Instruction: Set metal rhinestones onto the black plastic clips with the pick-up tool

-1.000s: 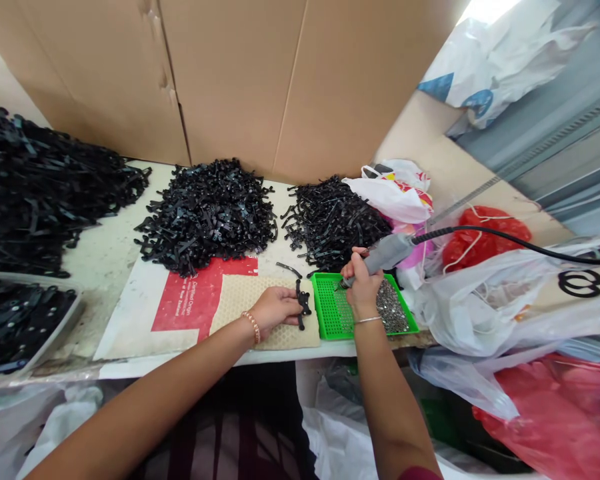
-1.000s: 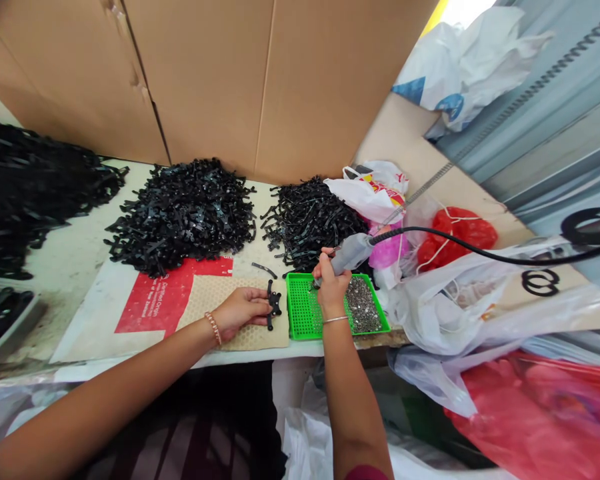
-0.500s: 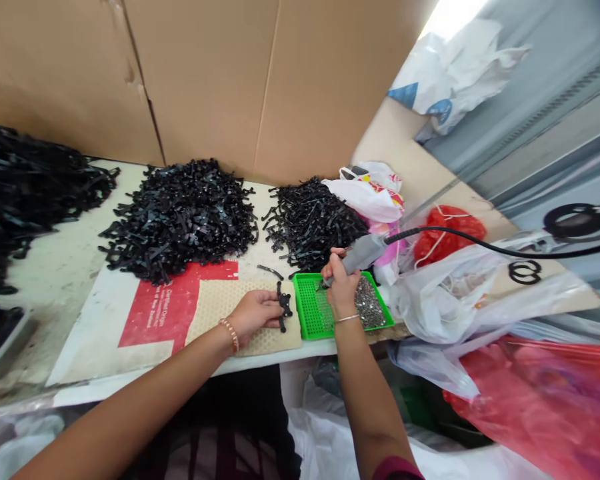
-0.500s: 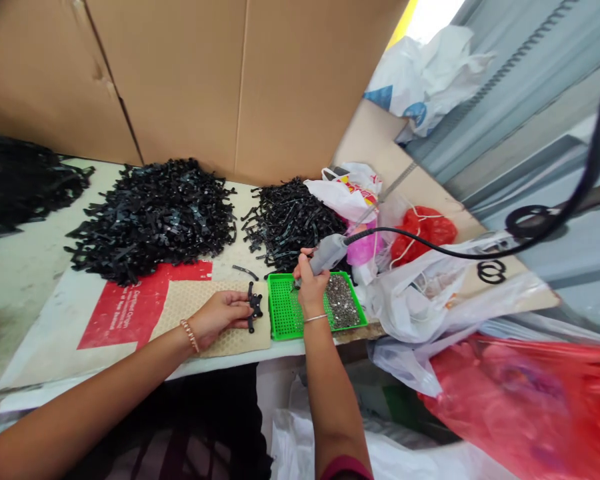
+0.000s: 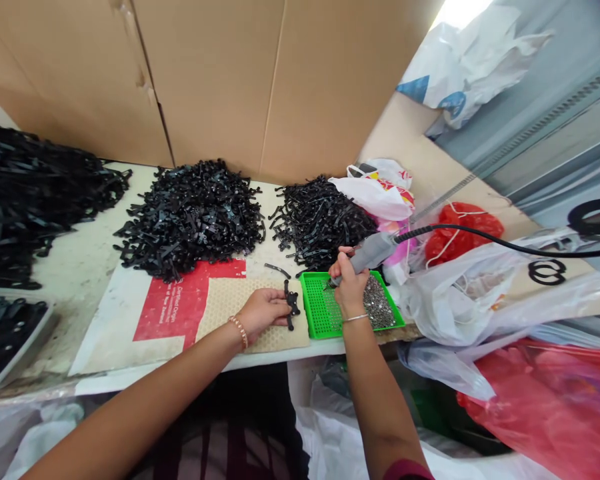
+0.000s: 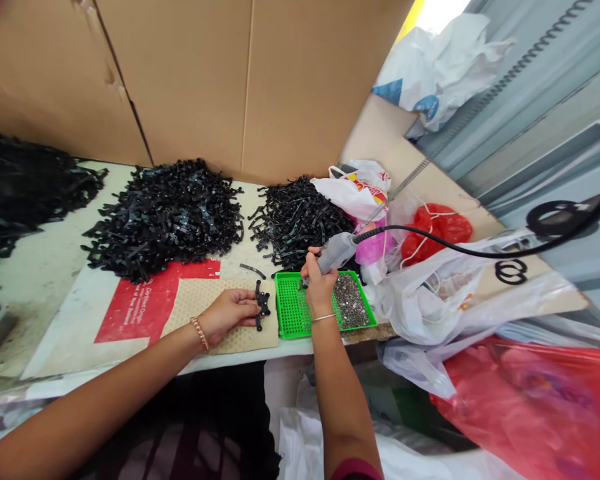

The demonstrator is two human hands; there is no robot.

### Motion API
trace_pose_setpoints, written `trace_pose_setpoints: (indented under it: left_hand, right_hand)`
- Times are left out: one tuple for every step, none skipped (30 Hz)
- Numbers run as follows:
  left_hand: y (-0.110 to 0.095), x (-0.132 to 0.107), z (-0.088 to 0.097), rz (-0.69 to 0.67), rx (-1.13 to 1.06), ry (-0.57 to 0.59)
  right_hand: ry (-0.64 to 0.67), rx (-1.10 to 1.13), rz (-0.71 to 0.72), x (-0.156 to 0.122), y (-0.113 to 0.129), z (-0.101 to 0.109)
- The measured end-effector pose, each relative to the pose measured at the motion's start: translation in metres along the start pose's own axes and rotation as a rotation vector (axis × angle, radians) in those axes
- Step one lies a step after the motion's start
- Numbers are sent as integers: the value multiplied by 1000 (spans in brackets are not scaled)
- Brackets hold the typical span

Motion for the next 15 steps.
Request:
trace_pose_setpoints:
  left_hand:
    - [0,0,0,-2,-2,1]
    - [1,1,0,-3,-2,2]
    - [1,1,0,-2,1,4]
    - [1,1,0,-1,4,5]
    - [1,1,0,-1,6,6]
    - [1,1,0,0,8,7]
    - [0,1,0,-1,8,9]
    - [0,0,-1,-2,7,12]
    - [0,0,-1,-4,4,15]
    - [-1,0,-1,-7,2,16]
    - [-1,0,-1,-8,1,17]
    - [-1,0,-1,-8,2,15]
    - [-1,0,-1,-8,3,12]
    - [0,0,0,-7,5,9]
    - [0,0,0,-6,7,6]
  right_hand:
    - [-2,1,-1,0,0,0]
    - [-3,2,-1,0,0,0]
    - [-3,2,0,0,0,0]
    - [-5,3,2,0,1,0]
    - [-4,4,3,0,1,0]
    - [-5,8,5,0,1,-1]
    - [-5,14,7,0,1,-1]
    - [-6,22,7,0,2,-1]
    - [-6,32,7,-1,1,-1]
    - [-4,39,5,-1,1,-1]
    - [-2,43,4,-1,1,-2]
    - [-1,43,4,-1,1,-2]
    - [2,39,6,-1,1,-2]
    - [4,32,9,-1,1,-2]
    - [5,24,16,-1,1,-2]
Point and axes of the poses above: each hand's wrist, its own x-axis towards the middle knuckle, its own z-axis out of the back of the hand, y = z × x, the point moved 9 cm from there along x, towards the middle knuckle, and after that the axes turned 8 degrees about x, right-handed, at the moved point
